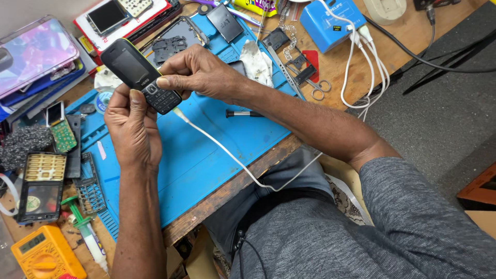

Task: The person disassembles and reassembles a mobile phone using a screwdriver. They remove the back cover, battery, and internal screws, and later replace them while the phone is connected to a charging cable.

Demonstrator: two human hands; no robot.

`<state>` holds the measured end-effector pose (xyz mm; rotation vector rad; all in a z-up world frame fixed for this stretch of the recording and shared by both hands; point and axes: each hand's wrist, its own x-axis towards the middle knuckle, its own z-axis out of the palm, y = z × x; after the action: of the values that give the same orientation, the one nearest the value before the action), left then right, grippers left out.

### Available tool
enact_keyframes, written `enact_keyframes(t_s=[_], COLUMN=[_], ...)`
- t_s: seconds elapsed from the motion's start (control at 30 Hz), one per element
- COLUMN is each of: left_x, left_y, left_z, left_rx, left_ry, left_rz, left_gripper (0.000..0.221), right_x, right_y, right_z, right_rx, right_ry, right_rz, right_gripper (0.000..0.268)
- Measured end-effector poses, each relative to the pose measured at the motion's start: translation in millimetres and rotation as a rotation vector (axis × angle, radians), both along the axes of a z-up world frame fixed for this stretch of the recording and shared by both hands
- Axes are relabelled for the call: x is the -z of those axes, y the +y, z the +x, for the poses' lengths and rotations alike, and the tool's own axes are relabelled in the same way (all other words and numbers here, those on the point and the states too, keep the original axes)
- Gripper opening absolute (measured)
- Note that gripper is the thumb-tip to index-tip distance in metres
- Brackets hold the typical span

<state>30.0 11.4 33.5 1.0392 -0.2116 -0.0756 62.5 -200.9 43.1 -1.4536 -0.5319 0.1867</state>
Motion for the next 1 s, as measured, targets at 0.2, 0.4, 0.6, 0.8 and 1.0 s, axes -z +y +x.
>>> enact_keyframes(t_s=[0.2,0.4,0.6,0.8,1.0], left_x=[3.4,11.9,5.3,0.0,6.6], left_y=[1.4,-2.0,-5.0,-3.3,-5.8], left_z=[0.7,-1.3,-4.9,-3.6,-4.0], left_rx=[-0.021,-0.066,-0.030,0.042,0.005], left_ry=[-0.007,-0.003,-0.008,0.015,-0.004], left_rz=[0.032,0.087,0.139,0.127,0.132], left_gripper=[0.021,0.016,0.013,0.016,0.017], right_x=[9.5,4.9,1.3,5.6,8.7], right_y=[2.3,-7.6,-6.4,-5.1,-6.3], right_z=[5.5,8.3,8.2,10.3,11.7], right_rx=[0.001,-0.064,0.025,0.029,-0.025], right_ry=[-0.009,-0.016,-0.008,-0.039,0.021], right_rz=[-0.020,0.007,-0.140,-0.107,-0.073], right_gripper=[0.030,0.037,0.030,0.031,0.031])
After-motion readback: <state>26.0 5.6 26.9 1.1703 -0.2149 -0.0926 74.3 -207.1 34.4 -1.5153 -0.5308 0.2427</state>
